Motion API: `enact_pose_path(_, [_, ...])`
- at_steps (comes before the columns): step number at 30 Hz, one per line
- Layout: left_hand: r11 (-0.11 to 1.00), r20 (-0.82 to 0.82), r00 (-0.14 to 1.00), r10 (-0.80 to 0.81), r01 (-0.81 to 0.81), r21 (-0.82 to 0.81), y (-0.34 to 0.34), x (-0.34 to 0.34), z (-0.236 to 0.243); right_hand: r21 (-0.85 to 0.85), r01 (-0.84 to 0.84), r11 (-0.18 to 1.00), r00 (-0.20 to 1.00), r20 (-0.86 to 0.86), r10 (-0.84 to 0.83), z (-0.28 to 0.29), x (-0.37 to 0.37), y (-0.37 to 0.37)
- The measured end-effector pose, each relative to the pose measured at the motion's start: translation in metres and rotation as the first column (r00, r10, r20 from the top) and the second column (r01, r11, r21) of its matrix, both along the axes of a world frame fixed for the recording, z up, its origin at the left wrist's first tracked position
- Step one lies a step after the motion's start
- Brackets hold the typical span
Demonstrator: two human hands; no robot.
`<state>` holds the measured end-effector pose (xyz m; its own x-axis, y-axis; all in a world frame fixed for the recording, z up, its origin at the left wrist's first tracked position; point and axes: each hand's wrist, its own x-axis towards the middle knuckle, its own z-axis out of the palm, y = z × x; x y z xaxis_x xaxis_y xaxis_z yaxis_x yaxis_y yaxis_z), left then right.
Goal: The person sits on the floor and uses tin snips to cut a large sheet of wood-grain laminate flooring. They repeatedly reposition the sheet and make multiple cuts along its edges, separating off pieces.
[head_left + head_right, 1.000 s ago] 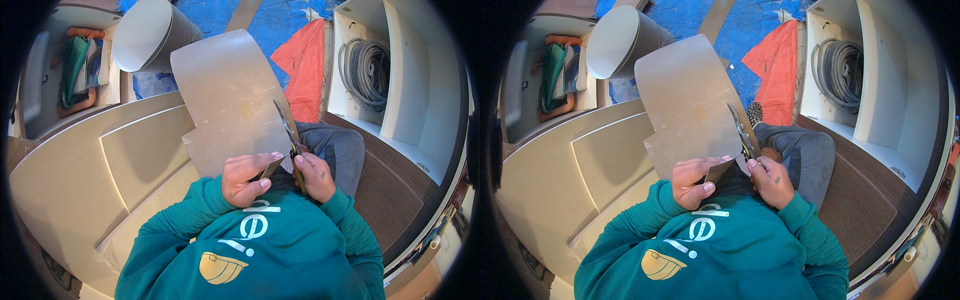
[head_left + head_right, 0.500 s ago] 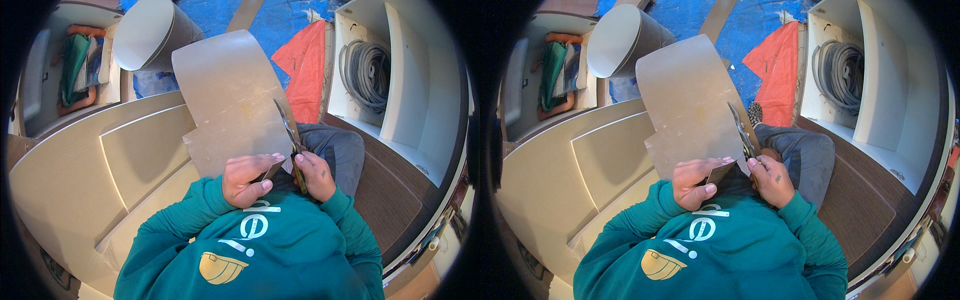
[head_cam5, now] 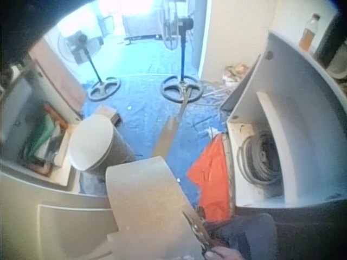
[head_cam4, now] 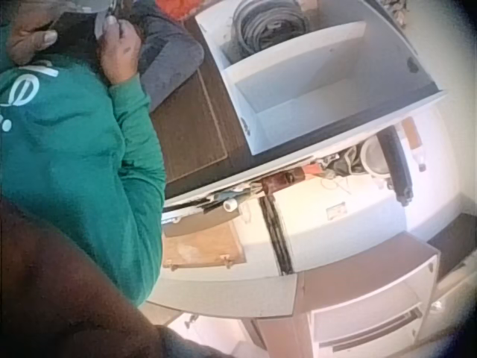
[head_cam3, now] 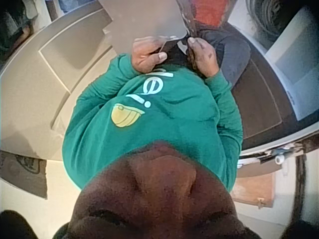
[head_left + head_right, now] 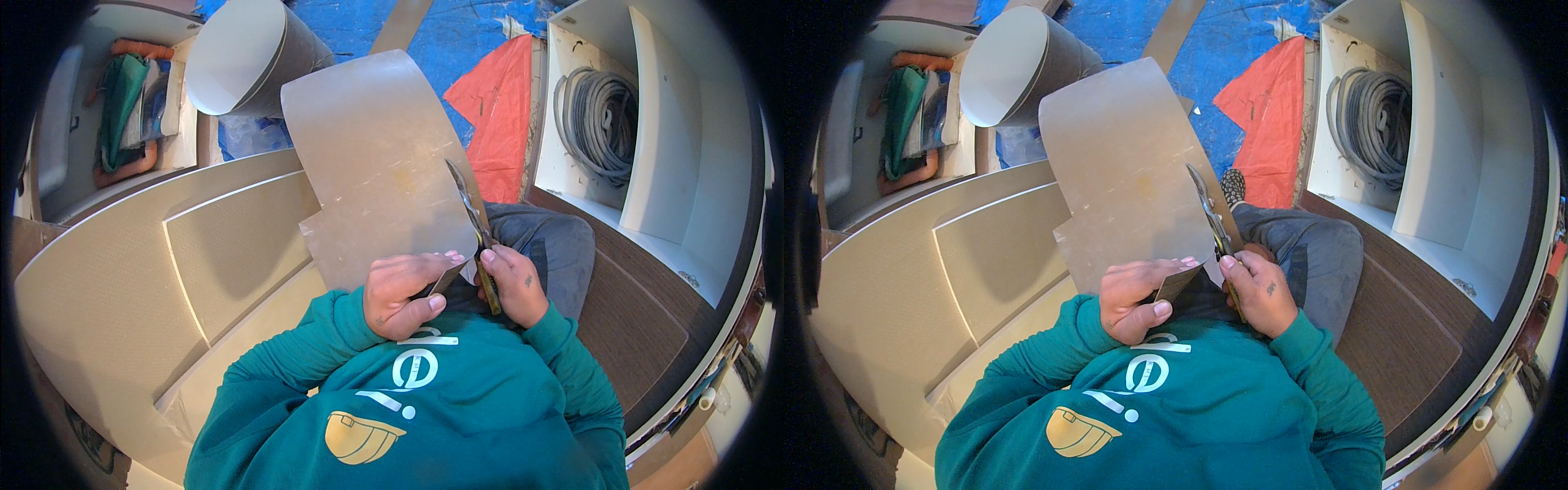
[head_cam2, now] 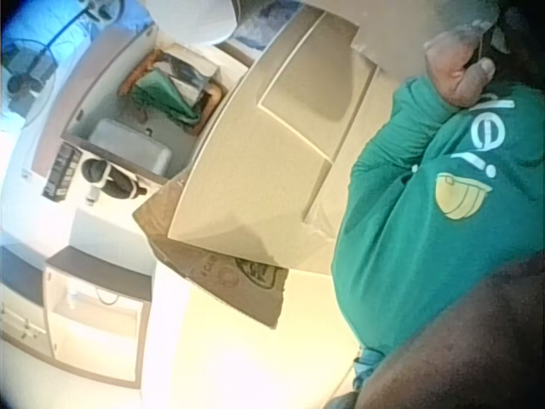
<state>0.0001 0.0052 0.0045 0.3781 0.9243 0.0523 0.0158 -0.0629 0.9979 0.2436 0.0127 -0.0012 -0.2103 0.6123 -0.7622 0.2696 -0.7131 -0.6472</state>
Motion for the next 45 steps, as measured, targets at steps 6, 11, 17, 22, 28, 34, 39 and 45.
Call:
enact_pose_path(6, [1.000, 0.016, 1.000, 0.002, -0.002, 0.003, -0.002, 0.001, -0.004, -0.022, 0.001, 1.000, 1.000, 0.000, -0.001, -0.002, 0.002, -0.003])
enact_pose_path(11, [1.000, 0.020, 1.000, 0.002, -0.002, 0.021, -0.002, 0.001, -0.004, -0.049, 0.046, 0.998, 0.998, -0.032, -0.048, 0.000, -0.001, -0.001])
enact_pose_path(17, [1.000, 0.020, 1.000, 0.001, -0.002, 0.018, -0.002, 0.001, -0.004, -0.015, 0.006, 1.000, 1.000, -0.013, -0.006, -0.005, 0.000, 0.000])
enact_pose_path(22, [1.000, 0.025, 1.000, 0.002, -0.003, 0.012, -0.002, 0.001, -0.004, -0.054, 0.018, 0.998, 0.999, -0.026, -0.020, -0.001, -0.002, 0.000])
enact_pose_path(28, [1.000, 0.008, 1.000, 0.000, 0.000, 0.008, -0.002, 0.001, -0.003, -0.106, 0.060, 0.993, 0.996, -0.053, -0.066, 0.001, -0.004, 0.000])
enact_pose_path(34, [1.000, 0.016, 1.000, 0.000, 0.000, 0.023, -0.002, 0.001, -0.005, -0.076, 0.046, 0.996, 0.997, -0.057, -0.050, -0.003, -0.005, 0.003])
enact_pose_path(39, [1.000, 0.035, 0.999, -0.003, 0.002, 0.026, -0.003, 0.001, -0.007, -0.092, 0.045, 0.995, 0.997, -0.051, -0.050, -0.002, -0.005, 0.003])
enact_pose_path(45, [1.000, 0.023, 1.000, -0.005, 0.005, 0.012, -0.003, 0.001, -0.006, -0.092, 0.042, 0.995, 0.997, -0.055, -0.047, -0.005, -0.003, 0.002])
